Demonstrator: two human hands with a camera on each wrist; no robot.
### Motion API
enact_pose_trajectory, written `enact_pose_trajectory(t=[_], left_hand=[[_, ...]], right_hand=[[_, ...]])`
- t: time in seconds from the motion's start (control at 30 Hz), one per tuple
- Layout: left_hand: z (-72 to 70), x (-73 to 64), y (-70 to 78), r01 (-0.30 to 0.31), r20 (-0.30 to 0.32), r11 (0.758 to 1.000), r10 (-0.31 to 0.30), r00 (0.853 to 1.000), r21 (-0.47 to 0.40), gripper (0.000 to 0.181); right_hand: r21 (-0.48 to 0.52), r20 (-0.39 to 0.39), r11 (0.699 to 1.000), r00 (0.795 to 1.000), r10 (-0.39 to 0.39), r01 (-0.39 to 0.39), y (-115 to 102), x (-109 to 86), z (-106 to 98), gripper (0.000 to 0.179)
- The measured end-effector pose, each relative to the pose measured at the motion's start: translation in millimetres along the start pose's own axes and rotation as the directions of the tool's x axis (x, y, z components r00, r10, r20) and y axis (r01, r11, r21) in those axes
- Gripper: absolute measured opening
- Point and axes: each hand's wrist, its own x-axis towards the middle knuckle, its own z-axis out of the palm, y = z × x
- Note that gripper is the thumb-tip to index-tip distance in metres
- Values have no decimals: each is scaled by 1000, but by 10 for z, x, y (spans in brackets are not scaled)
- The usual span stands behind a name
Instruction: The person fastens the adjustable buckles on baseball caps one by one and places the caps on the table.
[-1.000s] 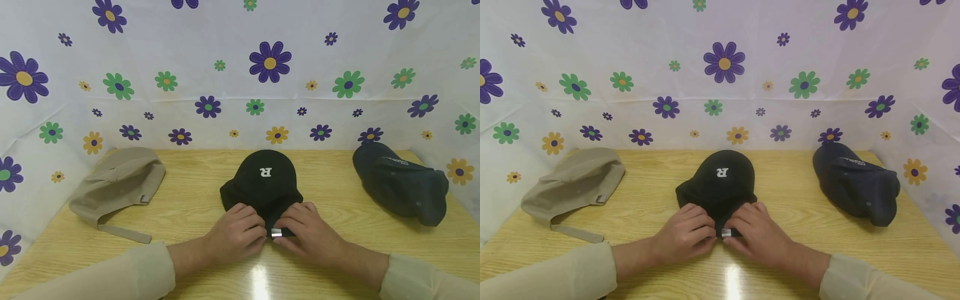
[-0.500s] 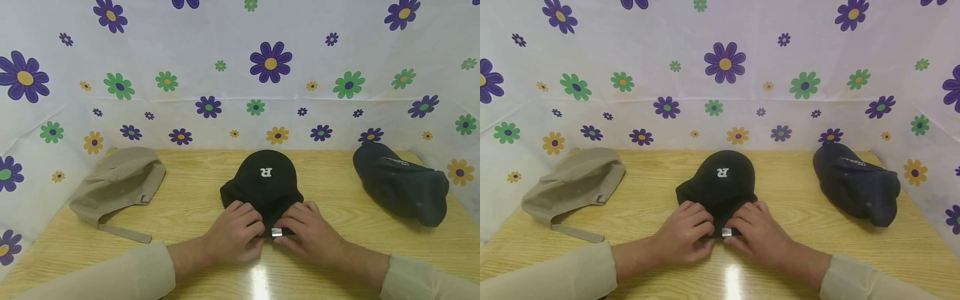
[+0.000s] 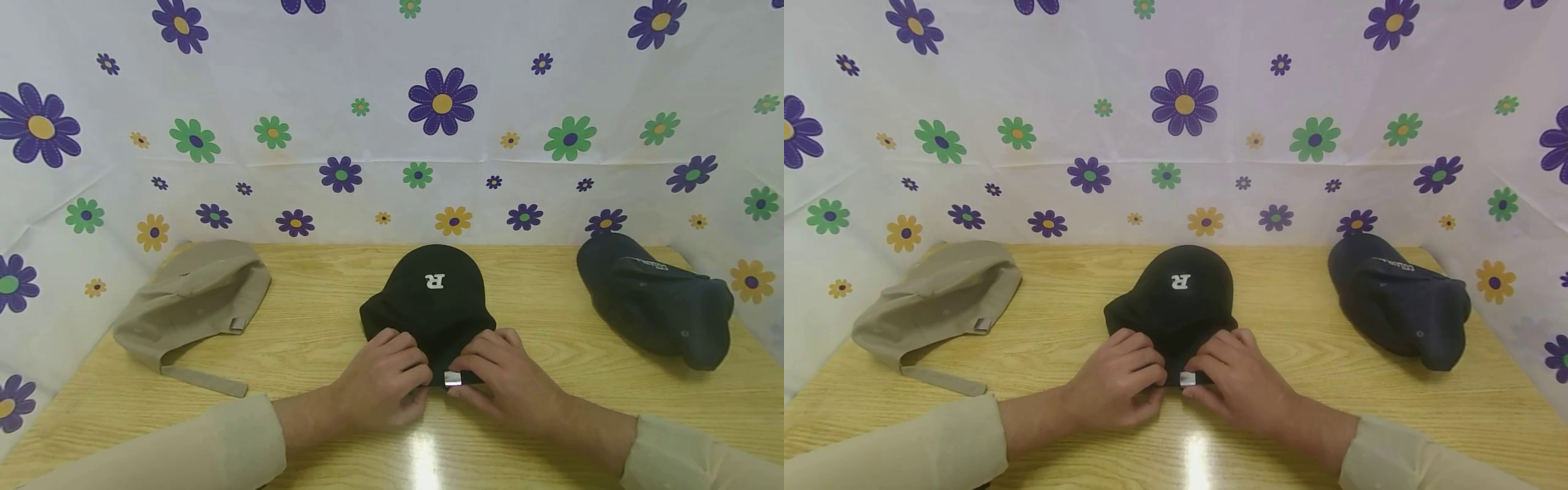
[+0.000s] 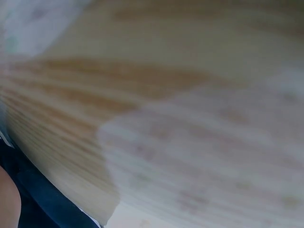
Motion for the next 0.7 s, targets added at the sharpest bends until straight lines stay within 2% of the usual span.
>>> enact_pose_trajectory(t=[0.17,0.4,0.7], left_hand=[[0,0,4,-2,-4,1000,2,1000,-9,3],[-9,0,17,8,1,1000,-8,1000,-23,14],[-18,12,17,5,-5,1000,-5,1000,-23,5]], right_hand=[[7,2,1000,1000,6,-6,-1,-2,-2,28],[13,9,1000,1000,10,-10,-2,-5,-1,26],[12,1,1000,1000,0,0,3,-7,7,25]])
